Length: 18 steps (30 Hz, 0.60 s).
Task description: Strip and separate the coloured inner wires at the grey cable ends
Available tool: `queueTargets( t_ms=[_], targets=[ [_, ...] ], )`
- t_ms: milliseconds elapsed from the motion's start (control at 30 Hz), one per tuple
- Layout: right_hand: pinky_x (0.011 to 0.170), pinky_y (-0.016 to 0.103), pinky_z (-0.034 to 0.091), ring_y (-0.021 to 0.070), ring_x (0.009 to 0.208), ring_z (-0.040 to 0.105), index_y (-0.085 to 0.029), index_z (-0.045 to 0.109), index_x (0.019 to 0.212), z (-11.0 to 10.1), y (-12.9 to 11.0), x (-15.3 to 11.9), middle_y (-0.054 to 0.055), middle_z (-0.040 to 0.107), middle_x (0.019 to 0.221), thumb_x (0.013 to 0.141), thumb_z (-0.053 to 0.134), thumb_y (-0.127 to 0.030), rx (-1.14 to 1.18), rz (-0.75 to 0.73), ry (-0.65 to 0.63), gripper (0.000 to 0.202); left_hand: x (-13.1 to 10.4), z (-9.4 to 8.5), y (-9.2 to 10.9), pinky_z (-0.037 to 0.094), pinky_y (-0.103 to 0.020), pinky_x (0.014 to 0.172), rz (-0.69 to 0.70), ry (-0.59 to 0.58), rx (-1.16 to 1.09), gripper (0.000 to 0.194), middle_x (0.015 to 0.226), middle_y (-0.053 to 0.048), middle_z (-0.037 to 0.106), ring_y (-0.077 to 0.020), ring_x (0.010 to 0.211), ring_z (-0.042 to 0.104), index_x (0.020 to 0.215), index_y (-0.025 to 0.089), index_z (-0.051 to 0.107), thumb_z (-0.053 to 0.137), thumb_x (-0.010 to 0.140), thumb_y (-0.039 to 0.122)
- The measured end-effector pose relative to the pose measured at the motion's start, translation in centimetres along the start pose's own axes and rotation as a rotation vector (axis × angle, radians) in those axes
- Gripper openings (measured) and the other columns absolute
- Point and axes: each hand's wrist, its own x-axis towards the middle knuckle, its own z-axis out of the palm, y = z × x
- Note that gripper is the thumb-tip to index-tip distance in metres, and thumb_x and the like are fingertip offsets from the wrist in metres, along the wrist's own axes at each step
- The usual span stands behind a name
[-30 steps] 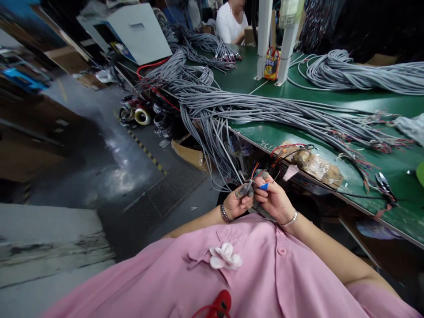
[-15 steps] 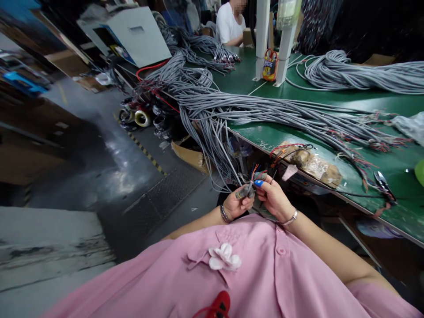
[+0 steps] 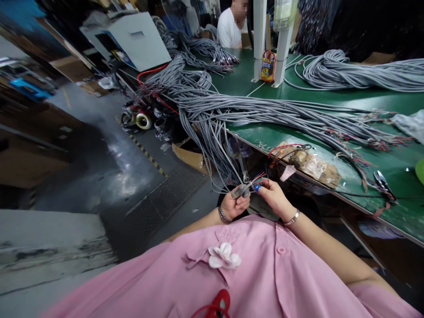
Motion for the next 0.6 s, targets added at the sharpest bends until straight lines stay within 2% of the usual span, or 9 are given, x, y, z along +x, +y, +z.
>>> queueTargets(
  t_ms=[67,167,267,400,467,600],
  targets=[
    [0.059,0.025,0.039,0.0116,0.060,0.048,-0.018,0.068,0.077,-0.5,1.1,-0.3,-0.002,0.062,0.068,0.073,0.065,-0.023,-0.144,-0.050,-0.017,0.007,0.0,0.5,0.9,0.019,-0.019,0.041,0.038,0.036,-0.025,0.026,0.045,0.008,0.027,-0.0024,0.032,0.020,0.065,0.013,0.054,0.061,0.086,0.026],
    [0.055,0.024,0.036,0.0113,0.054,0.044,-0.019,0.066,0.070,-1.3,2.4,-1.3,-0.004,0.056,0.058,0.075,0.065,-0.023,-0.311,-0.032,-0.070,0.006,0.1,1.5,2.9,0.020,-0.019,0.042,0.177,0.132,-0.058,0.032,0.047,0.009,0.023,-0.0021,0.034,0.017,0.061,0.014,0.047,0.059,0.088,0.027],
    [0.057,0.026,0.040,0.0135,0.058,0.049,-0.020,0.070,0.080,-1.6,1.4,-2.8,-0.002,0.061,0.065,0.082,0.064,-0.027,-0.338,-0.138,-0.070,0.009,0.1,2.0,3.9,0.019,-0.019,0.042,0.216,0.137,-0.053,0.036,0.047,0.009,0.023,-0.0021,0.034,0.015,0.060,0.014,0.045,0.056,0.091,0.028],
    [0.072,0.032,0.047,0.0195,0.076,0.058,-0.024,0.071,0.105,-0.9,-2.3,-4.6,0.005,0.068,0.090,0.089,0.062,-0.028,-0.369,-0.414,-0.074,0.019,0.0,1.8,2.7,0.020,-0.019,0.041,0.176,0.037,-0.035,0.032,0.046,0.008,0.026,-0.0022,0.033,0.018,0.061,0.014,0.048,0.056,0.090,0.026],
    [0.070,0.032,0.047,0.0182,0.072,0.055,-0.026,0.068,0.113,-0.3,-3.7,-4.9,0.007,0.065,0.099,0.089,0.061,-0.027,-0.412,-0.496,-0.055,0.025,0.1,1.6,1.8,0.022,-0.019,0.041,0.150,0.005,0.000,0.028,0.045,0.008,0.028,-0.0026,0.032,0.022,0.064,0.013,0.052,0.058,0.088,0.028],
    [0.065,0.032,0.048,0.0149,0.068,0.052,-0.024,0.055,0.129,0.6,-3.9,-4.3,0.010,0.060,0.116,0.090,0.056,-0.022,-0.525,-0.544,-0.003,0.039,0.3,1.3,0.8,0.025,-0.019,0.039,0.113,0.001,0.093,0.033,0.043,0.007,0.035,-0.0042,0.032,0.030,0.067,0.012,0.056,0.065,0.083,0.039]
  ],
)
